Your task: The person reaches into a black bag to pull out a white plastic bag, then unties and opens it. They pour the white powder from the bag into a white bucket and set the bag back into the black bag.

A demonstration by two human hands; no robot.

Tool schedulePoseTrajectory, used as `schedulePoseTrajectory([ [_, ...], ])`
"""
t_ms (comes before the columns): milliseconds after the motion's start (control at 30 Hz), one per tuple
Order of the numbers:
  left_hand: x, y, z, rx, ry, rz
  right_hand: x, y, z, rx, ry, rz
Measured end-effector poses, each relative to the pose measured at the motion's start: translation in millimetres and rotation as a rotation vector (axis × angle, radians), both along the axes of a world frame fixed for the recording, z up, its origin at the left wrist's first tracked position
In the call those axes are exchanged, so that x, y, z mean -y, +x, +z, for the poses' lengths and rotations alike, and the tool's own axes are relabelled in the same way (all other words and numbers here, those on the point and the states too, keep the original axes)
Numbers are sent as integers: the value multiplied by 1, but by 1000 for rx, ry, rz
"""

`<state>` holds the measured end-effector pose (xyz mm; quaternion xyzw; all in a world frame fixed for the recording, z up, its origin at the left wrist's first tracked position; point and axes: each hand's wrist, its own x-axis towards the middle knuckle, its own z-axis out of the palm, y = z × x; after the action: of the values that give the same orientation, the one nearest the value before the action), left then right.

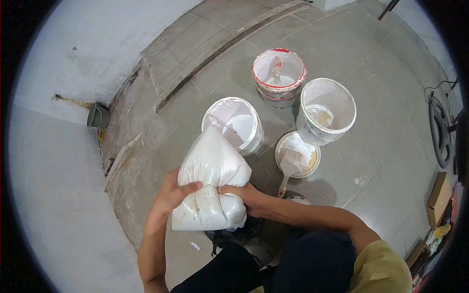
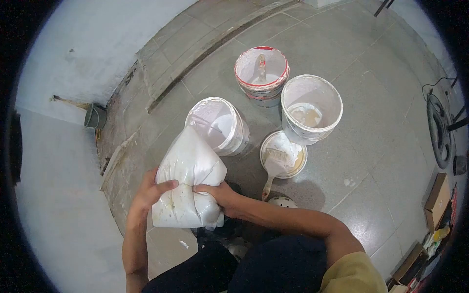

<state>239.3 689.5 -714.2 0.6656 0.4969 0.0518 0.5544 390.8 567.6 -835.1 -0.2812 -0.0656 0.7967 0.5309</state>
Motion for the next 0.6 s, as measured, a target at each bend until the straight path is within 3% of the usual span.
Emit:
schedulePoseTrajectory([
  [200,3,2,-2,-2,-50,-1,5,0,-2,28,-91,31],
  [600,3,2,-6,-19,10,-47,7,-1,-7,8,-34,25],
])
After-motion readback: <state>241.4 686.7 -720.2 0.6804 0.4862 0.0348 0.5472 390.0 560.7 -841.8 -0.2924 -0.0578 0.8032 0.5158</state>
